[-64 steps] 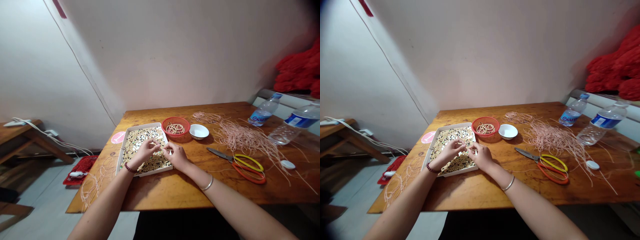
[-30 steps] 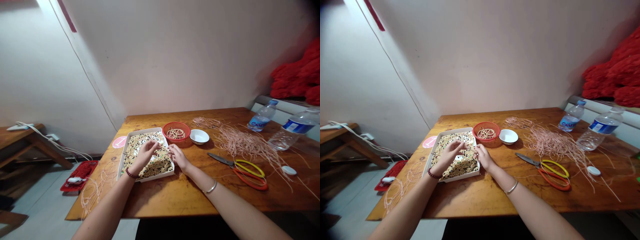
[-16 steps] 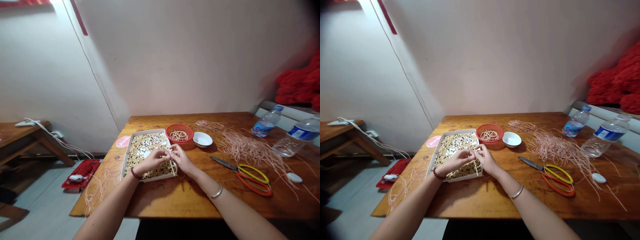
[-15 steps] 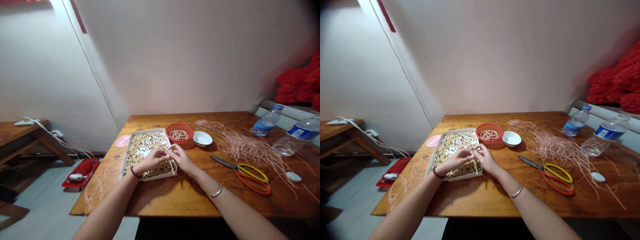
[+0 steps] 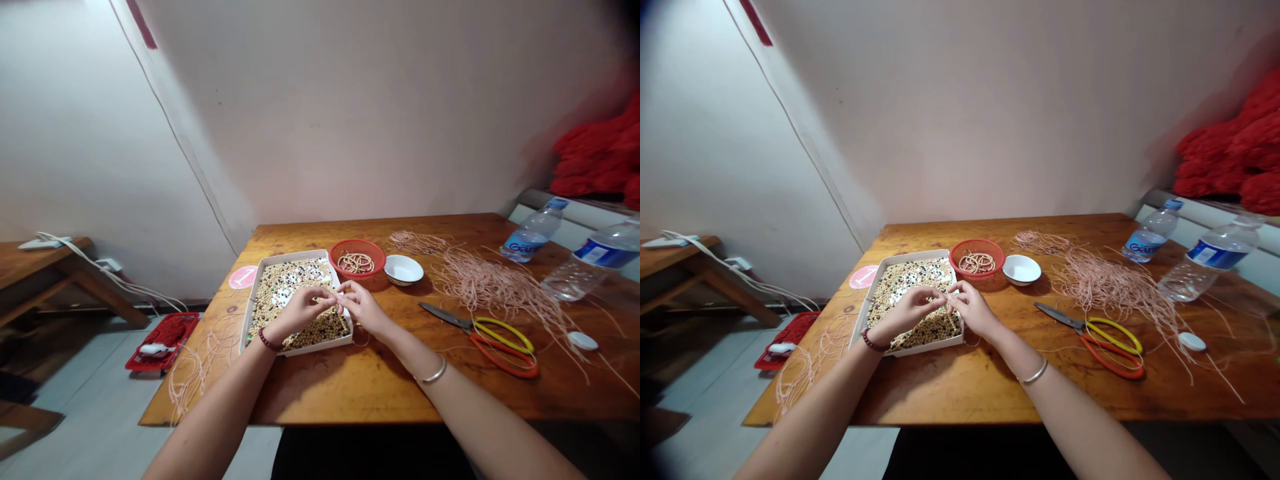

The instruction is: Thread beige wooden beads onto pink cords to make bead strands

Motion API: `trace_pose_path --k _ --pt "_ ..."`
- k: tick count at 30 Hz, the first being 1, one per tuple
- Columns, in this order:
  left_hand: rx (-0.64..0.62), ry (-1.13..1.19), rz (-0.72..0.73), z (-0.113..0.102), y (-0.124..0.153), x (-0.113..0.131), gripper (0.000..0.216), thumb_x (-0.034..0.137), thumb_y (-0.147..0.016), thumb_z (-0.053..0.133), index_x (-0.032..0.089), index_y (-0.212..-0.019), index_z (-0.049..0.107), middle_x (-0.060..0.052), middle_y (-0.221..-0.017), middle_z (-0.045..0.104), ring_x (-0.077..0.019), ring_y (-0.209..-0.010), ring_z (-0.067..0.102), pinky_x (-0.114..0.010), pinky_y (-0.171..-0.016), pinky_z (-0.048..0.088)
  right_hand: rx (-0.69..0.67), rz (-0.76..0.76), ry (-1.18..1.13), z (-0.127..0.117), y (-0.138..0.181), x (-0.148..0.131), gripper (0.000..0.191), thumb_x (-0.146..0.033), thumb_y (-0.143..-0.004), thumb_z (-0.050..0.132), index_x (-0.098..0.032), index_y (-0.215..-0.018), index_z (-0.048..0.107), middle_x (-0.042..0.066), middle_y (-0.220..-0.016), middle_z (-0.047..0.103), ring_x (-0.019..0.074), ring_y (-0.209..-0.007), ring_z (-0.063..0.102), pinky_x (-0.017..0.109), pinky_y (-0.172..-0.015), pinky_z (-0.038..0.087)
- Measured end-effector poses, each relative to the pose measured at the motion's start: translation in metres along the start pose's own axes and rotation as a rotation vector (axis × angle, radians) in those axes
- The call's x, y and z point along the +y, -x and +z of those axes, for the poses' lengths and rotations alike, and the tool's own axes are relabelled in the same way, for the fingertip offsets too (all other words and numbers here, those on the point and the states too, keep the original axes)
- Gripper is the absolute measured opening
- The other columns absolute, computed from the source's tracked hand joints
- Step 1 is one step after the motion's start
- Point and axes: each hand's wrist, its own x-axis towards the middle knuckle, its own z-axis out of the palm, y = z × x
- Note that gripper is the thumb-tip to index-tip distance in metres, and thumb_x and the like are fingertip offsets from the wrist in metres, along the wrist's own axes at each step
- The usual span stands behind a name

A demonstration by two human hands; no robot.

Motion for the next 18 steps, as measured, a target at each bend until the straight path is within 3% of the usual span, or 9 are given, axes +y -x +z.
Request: trace_pose_path --k 6,12,15,18 --pt "-0.003 0.006 -0.05 -0.001 0.002 0.0 0.033 0.046 -0.084 0.055 0.017 -0.079 0.069 -0.006 -0.081 0.069 -0.0179 -0.076 0.061 -0.028 -0.073 0.045 -0.002 0.01 -0.013 0.002 -0.002 0.001 0.029 -0.044 -0.078 0.06 -0.02 -0.09 0.049 -0.003 -0.057 0.058 0.008 -0.042 0.039 0.02 -0.042 0.023" --pt "0.282 0.131 -0.165 -0.004 -0.001 -0.004 0.039 0.054 -0.08 0.056 0.015 -0.078 0.061 -0.004 -0.077 0.061 -0.0149 -0.071 0.053 -0.025 -0.064 0.042 -0.012 0.051 -0.07 -0.003 -0.011 0.01 0.037 -0.054 -0.078 0.055 -0.017 -0.079 0.058 -0.002 -0.054 0.054 0.0051 -0.035 0.027 0.021 -0.037 0.016" --pt "0.339 0.235 -0.231 -0.007 -0.002 -0.008 0.04 0.055 -0.079 0.057 0.016 -0.077 0.057 -0.001 -0.072 0.055 -0.012 -0.065 0.048 -0.021 -0.056 0.038 -0.027 0.078 -0.056 -0.003 -0.012 0.012 0.039 -0.055 -0.076 0.057 -0.017 -0.074 0.06 -0.002 -0.052 0.053 0.0052 -0.035 0.028 0.021 -0.036 0.015" --pt "0.35 0.305 -0.327 -0.008 -0.001 -0.01 0.039 0.055 -0.077 0.058 0.017 -0.082 0.057 -0.002 -0.078 0.055 -0.0124 -0.071 0.05 -0.019 -0.055 0.037 -0.035 0.134 -0.119 -0.003 -0.009 0.009 0.036 -0.052 -0.072 0.063 -0.016 -0.071 0.059 -0.004 -0.05 0.048 0.0039 -0.035 0.025 0.02 -0.035 0.012"
